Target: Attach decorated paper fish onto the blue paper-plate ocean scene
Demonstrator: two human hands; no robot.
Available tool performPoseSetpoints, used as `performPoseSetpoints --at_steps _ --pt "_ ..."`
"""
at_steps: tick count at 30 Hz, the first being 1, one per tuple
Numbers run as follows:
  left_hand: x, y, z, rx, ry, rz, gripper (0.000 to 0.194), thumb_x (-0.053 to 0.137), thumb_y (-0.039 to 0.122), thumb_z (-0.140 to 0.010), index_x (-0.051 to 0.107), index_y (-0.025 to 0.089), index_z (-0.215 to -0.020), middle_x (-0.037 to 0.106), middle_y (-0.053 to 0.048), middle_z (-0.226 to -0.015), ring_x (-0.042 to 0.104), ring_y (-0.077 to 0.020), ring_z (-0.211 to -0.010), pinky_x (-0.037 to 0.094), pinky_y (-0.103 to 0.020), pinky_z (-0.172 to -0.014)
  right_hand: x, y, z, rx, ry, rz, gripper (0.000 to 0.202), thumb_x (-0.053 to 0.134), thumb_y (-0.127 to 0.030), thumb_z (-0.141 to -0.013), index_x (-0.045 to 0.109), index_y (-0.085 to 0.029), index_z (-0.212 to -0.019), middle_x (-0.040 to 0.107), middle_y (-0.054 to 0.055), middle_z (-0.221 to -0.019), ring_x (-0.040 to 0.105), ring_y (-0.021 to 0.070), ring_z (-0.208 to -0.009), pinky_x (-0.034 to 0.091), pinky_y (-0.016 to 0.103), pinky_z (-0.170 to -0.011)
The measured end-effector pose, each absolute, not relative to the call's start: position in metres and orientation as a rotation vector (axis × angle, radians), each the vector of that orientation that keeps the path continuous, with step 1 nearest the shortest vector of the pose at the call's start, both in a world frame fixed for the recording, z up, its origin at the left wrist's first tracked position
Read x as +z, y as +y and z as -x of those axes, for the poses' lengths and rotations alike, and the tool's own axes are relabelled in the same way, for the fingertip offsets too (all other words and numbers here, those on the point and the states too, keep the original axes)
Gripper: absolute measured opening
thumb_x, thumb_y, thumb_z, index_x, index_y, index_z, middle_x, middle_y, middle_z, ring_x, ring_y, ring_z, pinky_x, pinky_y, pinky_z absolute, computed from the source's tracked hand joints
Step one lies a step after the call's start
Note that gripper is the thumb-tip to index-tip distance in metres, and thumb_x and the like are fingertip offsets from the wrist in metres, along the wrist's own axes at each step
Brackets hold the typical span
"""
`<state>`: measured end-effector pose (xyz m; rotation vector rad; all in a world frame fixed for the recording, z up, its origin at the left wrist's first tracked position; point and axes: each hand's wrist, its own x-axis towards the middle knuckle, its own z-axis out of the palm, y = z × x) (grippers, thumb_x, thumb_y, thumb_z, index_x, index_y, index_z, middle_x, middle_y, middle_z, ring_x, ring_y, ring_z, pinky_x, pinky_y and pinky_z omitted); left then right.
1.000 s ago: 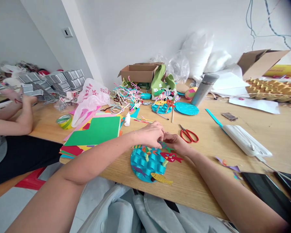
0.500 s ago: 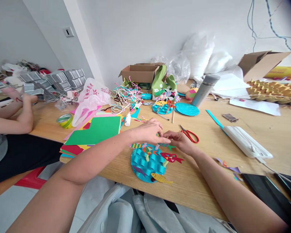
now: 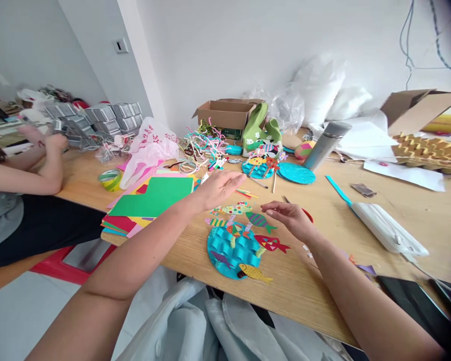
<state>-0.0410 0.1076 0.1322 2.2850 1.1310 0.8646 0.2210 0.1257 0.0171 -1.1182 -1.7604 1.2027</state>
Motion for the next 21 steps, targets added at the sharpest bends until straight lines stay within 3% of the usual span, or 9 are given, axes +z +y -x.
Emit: performPoseSetpoints --at_steps 3,6,12,16,18,21 --pt "0.137 0.080 0.057 1.045 1.142 -2.057 0.044 0.036 0.048 -0.096 0.060 0.016 -0.113 0.063 -0.008 -0.116 0.056 -0.0200 -0.111 0.042 -0.032 -0.096 0.018 0.127 -0.226 1.156 -1.769 1.187 0.045 0.068 -0.057 -0.073 0.074 -0.021 -0.097 0.073 0.009 -0.100 0.065 0.0255 -0.095 0.050 0.040 -0.086" --pt "0.133 0.050 0.072 1.129 1.185 -1.864 0.041 0.038 0.045 -0.095 0.055 0.018 -0.122 0.061 -0.008 -0.123 0.054 -0.0196 -0.115 0.040 -0.032 -0.099 0.026 0.122 -0.234 1.103 -1.758 1.266 0.049 0.066 -0.059 -0.072 0.073 -0.020 -0.100 0.074 0.009 -0.090 0.066 0.0240 -0.085 0.051 0.038 -0.077" --pt "0.082 -0.002 0.093 1.070 1.397 -1.703 0.025 0.042 0.034 -0.092 0.059 0.020 -0.105 0.065 -0.006 -0.113 0.059 -0.0199 -0.105 0.046 -0.034 -0.093 0.036 0.075 -0.261 0.902 -1.691 1.525 0.048 0.066 -0.060 -0.070 0.074 -0.019 -0.094 0.073 0.010 -0.082 0.064 0.0242 -0.073 0.050 0.037 -0.066" --pt "0.040 -0.026 0.095 0.932 1.597 -1.764 0.021 0.048 0.024 -0.086 0.059 0.021 -0.103 0.065 -0.006 -0.109 0.061 -0.0204 -0.095 0.050 -0.037 -0.087 0.020 0.023 -0.257 0.661 -1.896 1.630 0.035 0.057 -0.052 -0.079 0.074 -0.023 -0.089 0.072 0.010 -0.087 0.062 0.0263 -0.075 0.048 0.040 -0.066" --pt "0.025 -0.033 0.093 0.898 1.627 -1.855 0.030 0.057 0.021 -0.080 0.058 0.023 -0.109 0.064 -0.005 -0.113 0.057 -0.0226 -0.107 0.045 -0.040 -0.096 0.009 0.002 -0.243 0.610 -1.996 1.586 0.031 0.052 -0.045 -0.083 0.075 -0.024 -0.087 0.069 0.010 -0.089 0.062 0.0268 -0.080 0.049 0.041 -0.070" --pt "0.012 -0.039 0.088 0.860 1.627 -1.876 0.067 0.067 0.018 -0.071 0.043 0.026 -0.133 0.058 -0.007 -0.125 0.049 -0.0252 -0.121 0.039 -0.044 -0.105 -0.007 -0.015 -0.217 0.557 -2.052 1.555 0.030 0.050 -0.038 -0.084 0.075 -0.025 -0.094 0.066 0.011 -0.091 0.060 0.0270 -0.085 0.049 0.043 -0.077"
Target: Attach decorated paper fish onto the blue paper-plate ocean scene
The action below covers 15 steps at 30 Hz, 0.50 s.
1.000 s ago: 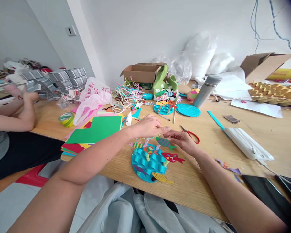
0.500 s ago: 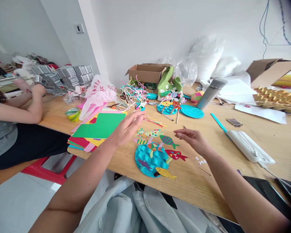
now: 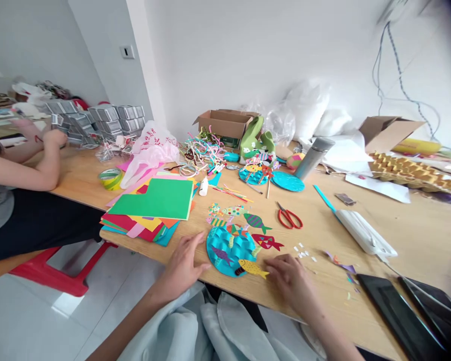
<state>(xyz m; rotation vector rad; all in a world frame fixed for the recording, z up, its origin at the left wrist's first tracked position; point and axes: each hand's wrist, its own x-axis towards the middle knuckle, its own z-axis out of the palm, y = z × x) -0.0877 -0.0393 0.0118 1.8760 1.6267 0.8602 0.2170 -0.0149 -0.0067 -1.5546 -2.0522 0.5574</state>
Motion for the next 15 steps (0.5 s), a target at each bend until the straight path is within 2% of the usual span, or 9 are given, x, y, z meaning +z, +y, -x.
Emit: performPoseSetpoints --at_steps 2,4,10,15 --pt "0.007 -0.041 0.084 0.841 1.603 -1.886 0.085 0.071 0.018 -0.068 0.031 0.028 -0.143 0.054 -0.008 -0.132 0.045 -0.0270 -0.126 0.037 -0.046 -0.107 -0.012 -0.018 -0.203 0.528 -2.023 1.562 0.032 0.048 -0.034 -0.085 0.074 -0.023 -0.100 0.064 0.012 -0.092 0.058 0.0270 -0.087 0.048 0.044 -0.080" --pt "0.003 -0.042 0.082 0.836 1.585 -1.906 0.094 0.072 0.019 -0.068 0.023 0.031 -0.147 0.050 -0.008 -0.135 0.042 -0.0284 -0.128 0.036 -0.048 -0.107 -0.013 -0.018 -0.194 0.533 -2.002 1.566 0.034 0.045 -0.030 -0.085 0.073 -0.023 -0.102 0.063 0.012 -0.093 0.057 0.0265 -0.088 0.047 0.043 -0.082" --pt "-0.007 -0.040 0.076 0.859 1.598 -1.923 0.094 0.067 0.013 -0.070 0.019 0.027 -0.149 0.047 -0.008 -0.140 0.039 -0.0282 -0.128 0.036 -0.046 -0.106 -0.008 -0.017 -0.189 0.656 -1.987 1.603 0.037 0.041 -0.024 -0.086 0.072 -0.022 -0.107 0.063 0.009 -0.092 0.057 0.0234 -0.090 0.045 0.039 -0.084" --pt "-0.015 -0.038 0.075 0.930 1.611 -1.908 0.092 0.065 0.010 -0.070 0.021 0.030 -0.149 0.049 -0.006 -0.138 0.043 -0.0266 -0.124 0.038 -0.044 -0.105 -0.005 -0.016 -0.188 0.725 -1.950 1.602 0.034 0.045 -0.027 -0.084 0.073 -0.022 -0.102 0.064 0.009 -0.092 0.057 0.0235 -0.091 0.044 0.038 -0.084"
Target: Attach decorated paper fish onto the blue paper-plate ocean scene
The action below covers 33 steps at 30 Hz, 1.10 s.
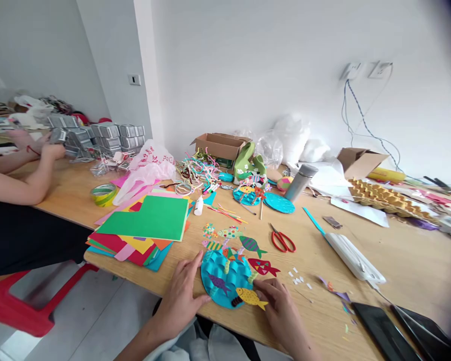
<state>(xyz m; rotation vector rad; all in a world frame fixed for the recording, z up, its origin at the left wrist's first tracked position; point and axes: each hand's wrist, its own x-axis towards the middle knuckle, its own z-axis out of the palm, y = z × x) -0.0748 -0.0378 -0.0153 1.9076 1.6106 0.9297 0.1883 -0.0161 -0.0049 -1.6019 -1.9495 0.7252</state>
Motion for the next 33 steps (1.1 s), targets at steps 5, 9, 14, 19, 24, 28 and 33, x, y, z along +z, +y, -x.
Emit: performPoseSetpoints --at_steps 5,9,14,19,24,28,33 --pt "-0.021 -0.037 0.074 0.969 1.616 -1.889 0.090 0.068 0.012 -0.070 0.025 0.032 -0.147 0.051 -0.006 -0.135 0.043 -0.0271 -0.125 0.037 -0.044 -0.105 -0.001 -0.016 -0.187 0.789 -1.899 1.580 0.035 0.045 -0.030 -0.084 0.074 -0.022 -0.102 0.064 0.009 -0.090 0.058 0.0235 -0.089 0.045 0.038 -0.083" --pt "-0.016 -0.035 0.073 1.000 1.630 -1.875 0.085 0.071 0.018 -0.071 0.030 0.031 -0.145 0.054 -0.006 -0.130 0.043 -0.0284 -0.125 0.039 -0.046 -0.103 0.003 -0.015 -0.189 0.798 -1.826 1.573 0.038 0.046 -0.032 -0.082 0.072 -0.021 -0.106 0.064 0.009 -0.091 0.059 0.0239 -0.089 0.047 0.038 -0.081" --pt "-0.008 -0.028 0.071 1.077 1.627 -1.875 0.087 0.073 0.017 -0.069 0.032 0.029 -0.144 0.058 -0.007 -0.122 0.050 -0.0279 -0.118 0.044 -0.045 -0.098 0.012 -0.010 -0.193 0.981 -1.669 1.480 0.037 0.050 -0.027 -0.077 0.071 -0.021 -0.107 0.069 0.010 -0.104 0.062 0.0253 -0.099 0.049 0.037 -0.084" --pt "-0.006 -0.020 0.068 1.161 1.597 -1.940 0.087 0.073 0.016 -0.069 0.030 0.030 -0.144 0.058 -0.008 -0.121 0.051 -0.0285 -0.116 0.045 -0.048 -0.097 0.018 -0.004 -0.193 1.304 -1.356 1.329 0.035 0.063 -0.042 -0.075 0.072 -0.018 -0.100 0.073 0.012 -0.101 0.066 0.0282 -0.095 0.051 0.041 -0.085" --pt "-0.003 -0.014 0.063 1.167 1.588 -1.962 0.091 0.075 0.016 -0.069 0.026 0.032 -0.145 0.057 -0.008 -0.122 0.051 -0.0271 -0.116 0.046 -0.046 -0.096 0.023 0.000 -0.190 1.449 -1.052 1.277 0.039 0.073 -0.047 -0.070 0.070 -0.017 -0.094 0.073 0.010 -0.093 0.068 0.0239 -0.083 0.055 0.037 -0.073" --pt "0.003 -0.007 0.058 1.194 1.582 -1.986 0.094 0.077 0.016 -0.067 0.027 0.033 -0.145 0.058 -0.006 -0.120 0.053 -0.0254 -0.114 0.047 -0.042 -0.096 0.026 0.005 -0.189 1.527 -0.861 1.232 0.039 0.082 -0.035 -0.060 0.066 -0.017 -0.091 0.073 0.008 -0.088 0.068 0.0229 -0.079 0.056 0.033 -0.066" --pt "0.011 0.002 0.054 1.214 1.548 -1.998 0.088 0.077 0.020 -0.069 0.031 0.031 -0.144 0.059 -0.008 -0.122 0.053 -0.0257 -0.115 0.046 -0.042 -0.096 0.026 0.014 -0.191 1.529 -0.747 1.204 0.040 0.084 -0.030 -0.058 0.062 -0.018 -0.089 0.072 0.004 -0.082 0.069 0.0210 -0.075 0.056 0.030 -0.060"
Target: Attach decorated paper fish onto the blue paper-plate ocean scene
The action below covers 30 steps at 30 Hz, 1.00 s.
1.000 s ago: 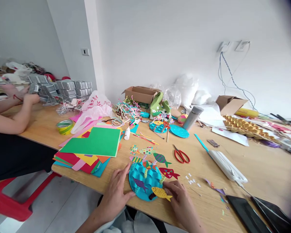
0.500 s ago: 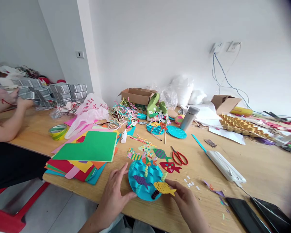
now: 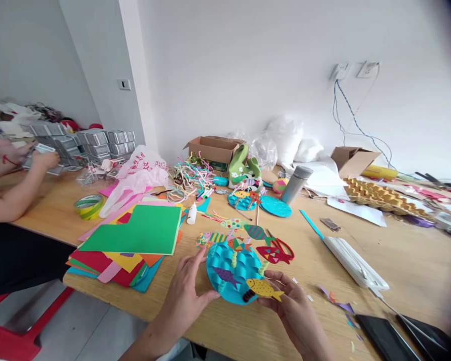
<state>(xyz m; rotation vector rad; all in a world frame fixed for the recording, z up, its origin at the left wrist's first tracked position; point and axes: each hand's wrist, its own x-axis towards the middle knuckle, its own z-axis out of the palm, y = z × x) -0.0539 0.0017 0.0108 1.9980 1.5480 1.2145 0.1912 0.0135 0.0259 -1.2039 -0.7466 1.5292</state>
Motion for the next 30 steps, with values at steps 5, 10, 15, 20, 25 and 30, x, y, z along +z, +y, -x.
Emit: performPoseSetpoints --at_steps 5,10,15,20,25,30 --pt "0.016 0.010 0.054 1.188 1.462 -1.861 0.083 0.073 0.017 -0.071 0.032 0.028 -0.142 0.057 -0.009 -0.127 0.053 -0.0262 -0.118 0.045 -0.045 -0.098 0.033 0.023 -0.192 1.529 -0.712 1.203 0.039 0.082 -0.033 -0.061 0.061 -0.017 -0.088 0.071 0.005 -0.077 0.069 0.0206 -0.071 0.056 0.029 -0.056" --pt "0.023 0.027 0.056 1.212 1.240 -1.578 0.076 0.069 0.026 -0.075 0.030 0.024 -0.141 0.056 -0.012 -0.128 0.058 -0.0237 -0.111 0.049 -0.042 -0.093 0.039 0.045 -0.196 1.503 -0.720 1.167 0.037 0.081 -0.025 -0.059 0.061 -0.016 -0.089 0.072 0.004 -0.079 0.069 0.0188 -0.069 0.057 0.027 -0.056" --pt "0.031 0.055 0.057 1.299 1.086 -1.336 0.072 0.066 0.035 -0.078 0.031 0.019 -0.138 0.056 -0.015 -0.123 0.064 -0.0205 -0.098 0.053 -0.040 -0.087 0.045 0.074 -0.208 1.416 -0.739 1.139 0.038 0.082 -0.017 -0.052 0.063 -0.016 -0.085 0.072 0.005 -0.081 0.070 0.0199 -0.068 0.059 0.029 -0.054" --pt "0.040 0.079 0.052 1.322 1.138 -1.325 0.062 0.063 0.035 -0.079 0.038 0.018 -0.133 0.060 -0.012 -0.113 0.062 -0.0170 -0.090 0.053 -0.037 -0.081 0.050 0.100 -0.232 1.327 -0.678 1.093 0.041 0.083 -0.015 -0.048 0.063 -0.016 -0.083 0.073 0.005 -0.078 0.068 0.0179 -0.062 0.060 0.028 -0.055" --pt "0.049 0.095 0.039 1.269 1.132 -1.427 0.058 0.059 0.032 -0.081 0.040 0.015 -0.133 0.061 -0.012 -0.110 0.062 -0.0170 -0.090 0.053 -0.032 -0.077 0.048 0.125 -0.266 1.216 -0.633 1.125 0.038 0.082 -0.013 -0.048 0.063 -0.016 -0.081 0.073 0.006 -0.078 0.070 0.0191 -0.065 0.060 0.026 -0.056" --pt "0.052 0.110 0.030 1.186 1.183 -1.574 0.052 0.056 0.024 -0.083 0.041 0.016 -0.133 0.065 -0.011 -0.106 0.063 -0.0168 -0.092 0.052 -0.030 -0.079 0.043 0.143 -0.295 1.139 -0.578 1.174 0.027 0.079 -0.013 -0.054 0.065 -0.015 -0.077 0.072 0.005 -0.076 0.069 0.0185 -0.063 0.061 0.028 -0.056"
